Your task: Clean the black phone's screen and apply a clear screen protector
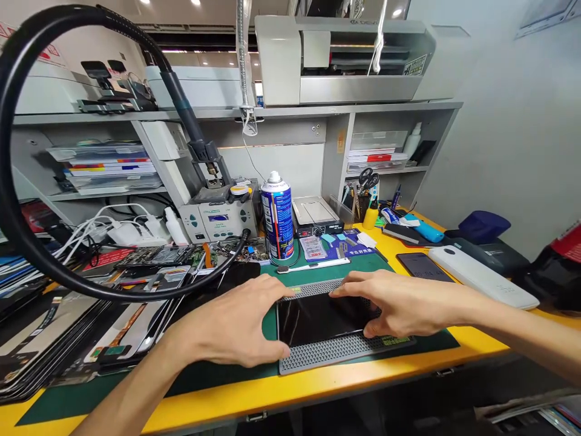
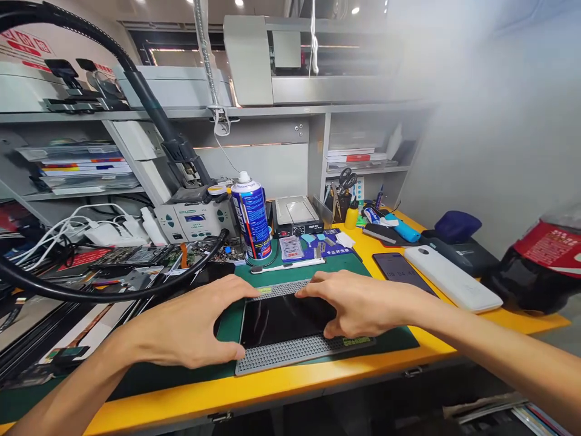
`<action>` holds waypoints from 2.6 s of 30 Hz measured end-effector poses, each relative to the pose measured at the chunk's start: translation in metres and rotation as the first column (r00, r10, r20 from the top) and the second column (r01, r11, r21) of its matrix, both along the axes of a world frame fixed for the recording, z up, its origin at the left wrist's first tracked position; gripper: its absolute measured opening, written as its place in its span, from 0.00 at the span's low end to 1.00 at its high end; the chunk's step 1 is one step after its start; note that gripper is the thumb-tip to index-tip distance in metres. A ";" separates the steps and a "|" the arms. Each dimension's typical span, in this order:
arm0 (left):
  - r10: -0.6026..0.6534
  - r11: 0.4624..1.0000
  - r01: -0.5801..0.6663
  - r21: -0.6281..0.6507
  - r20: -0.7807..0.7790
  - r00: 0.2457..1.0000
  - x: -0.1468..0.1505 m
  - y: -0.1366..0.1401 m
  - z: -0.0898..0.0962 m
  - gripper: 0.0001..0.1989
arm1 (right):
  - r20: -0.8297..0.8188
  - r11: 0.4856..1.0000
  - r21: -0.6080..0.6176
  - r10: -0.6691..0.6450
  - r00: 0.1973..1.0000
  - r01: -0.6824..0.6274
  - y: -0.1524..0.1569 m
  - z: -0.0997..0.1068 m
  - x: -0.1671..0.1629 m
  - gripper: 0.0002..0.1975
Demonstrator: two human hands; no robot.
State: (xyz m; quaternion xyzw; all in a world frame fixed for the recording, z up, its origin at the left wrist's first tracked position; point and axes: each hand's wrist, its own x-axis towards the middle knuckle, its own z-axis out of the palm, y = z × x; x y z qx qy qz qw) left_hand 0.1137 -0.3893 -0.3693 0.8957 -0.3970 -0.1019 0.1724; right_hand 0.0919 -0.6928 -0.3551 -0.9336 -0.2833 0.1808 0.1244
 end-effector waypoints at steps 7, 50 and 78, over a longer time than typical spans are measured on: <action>0.019 1.000 -0.019 0.003 -0.011 1.000 0.003 0.004 -0.013 0.38 | -0.017 0.999 -0.023 0.022 1.000 -0.022 0.000 -0.002 0.001 0.36; -0.066 0.994 0.076 -0.083 0.115 0.991 0.004 0.016 -0.027 0.36 | 0.023 0.994 0.086 -0.065 0.998 0.062 -0.018 -0.022 0.006 0.30; 0.116 0.984 -0.105 -0.143 0.068 0.991 0.020 0.029 -0.013 0.31 | -0.095 0.989 0.138 -0.046 0.994 0.059 -0.002 -0.010 0.021 0.34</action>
